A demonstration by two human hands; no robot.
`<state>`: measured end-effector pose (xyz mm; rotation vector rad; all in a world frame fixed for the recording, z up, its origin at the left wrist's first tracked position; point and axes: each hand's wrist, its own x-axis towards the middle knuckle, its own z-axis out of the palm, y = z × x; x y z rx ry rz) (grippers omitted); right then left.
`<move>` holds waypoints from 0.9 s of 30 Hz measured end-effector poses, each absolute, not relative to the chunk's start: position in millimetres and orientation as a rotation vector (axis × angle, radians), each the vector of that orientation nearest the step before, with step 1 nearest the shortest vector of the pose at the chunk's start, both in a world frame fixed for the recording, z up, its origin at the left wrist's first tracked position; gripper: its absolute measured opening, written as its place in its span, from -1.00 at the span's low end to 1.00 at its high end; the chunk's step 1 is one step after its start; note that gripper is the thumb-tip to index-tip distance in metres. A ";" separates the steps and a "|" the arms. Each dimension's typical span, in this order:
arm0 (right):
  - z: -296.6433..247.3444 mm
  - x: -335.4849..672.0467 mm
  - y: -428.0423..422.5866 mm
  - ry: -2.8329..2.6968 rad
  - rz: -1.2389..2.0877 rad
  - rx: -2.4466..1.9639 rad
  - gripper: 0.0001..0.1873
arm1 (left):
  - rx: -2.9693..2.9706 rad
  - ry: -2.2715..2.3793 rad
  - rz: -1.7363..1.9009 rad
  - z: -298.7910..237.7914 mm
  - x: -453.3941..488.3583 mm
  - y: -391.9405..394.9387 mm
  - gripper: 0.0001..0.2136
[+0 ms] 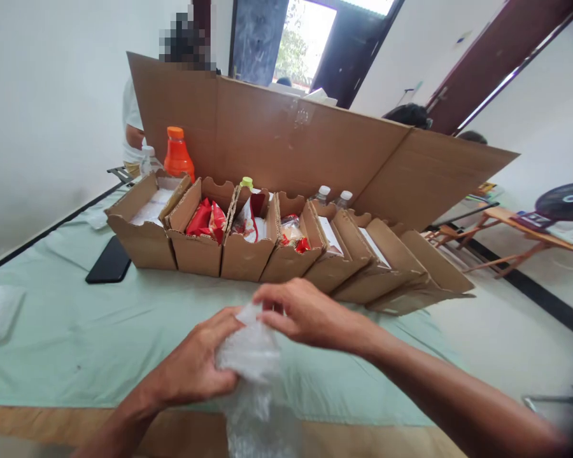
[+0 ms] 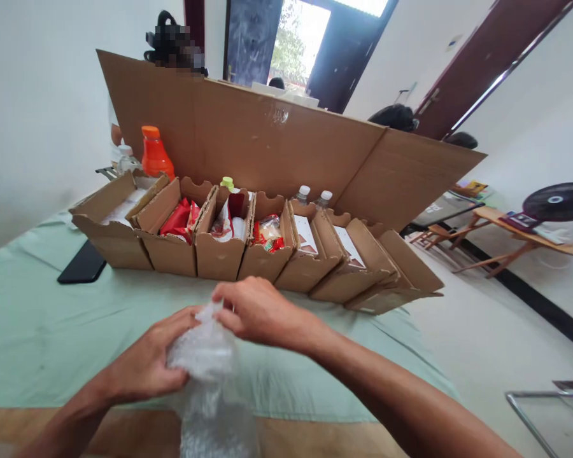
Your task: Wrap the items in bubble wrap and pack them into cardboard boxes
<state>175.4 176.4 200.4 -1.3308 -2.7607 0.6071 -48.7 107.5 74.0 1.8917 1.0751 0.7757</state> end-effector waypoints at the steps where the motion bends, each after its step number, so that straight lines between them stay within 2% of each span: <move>1: 202.8 169.9 191.6 -2.727 0.577 -1.333 -0.83 | 1.842 1.129 0.761 64.5 -49.3 114.6 -0.53; 4: 224.3 162.8 259.3 -2.628 0.260 -1.478 -0.70 | 1.696 1.305 0.724 31.3 -55.4 138.1 -0.33; 7: 234.2 149.0 333.3 -2.819 -0.283 -1.634 -0.70 | 1.734 1.407 0.679 7.4 -57.7 149.2 -0.05; 9: 223.9 132.3 370.9 -2.935 -0.399 -1.677 -0.75 | 1.803 1.520 0.622 -0.4 -55.7 149.6 -0.02; 14: 178.0 98.9 410.6 -2.988 -0.243 -1.788 -0.89 | 1.829 1.779 0.478 -6.1 -53.8 147.7 -0.08; 17: 176.9 101.6 408.2 -2.908 -0.212 -1.823 -0.89 | 1.876 1.770 0.405 -4.9 -55.4 150.4 -0.33; 20: 207.6 120.9 387.8 -2.662 -0.317 -1.849 -0.90 | 1.875 1.733 0.410 -0.2 -57.9 154.0 -0.57; 24: 258.3 155.3 325.5 -2.249 -0.498 -1.748 -0.76 | 1.773 1.621 0.610 16.9 -70.0 145.3 -0.56; 27: 259.4 165.5 261.8 -2.175 -0.493 -1.562 -0.84 | 1.776 1.453 0.877 42.8 -81.5 117.2 -0.49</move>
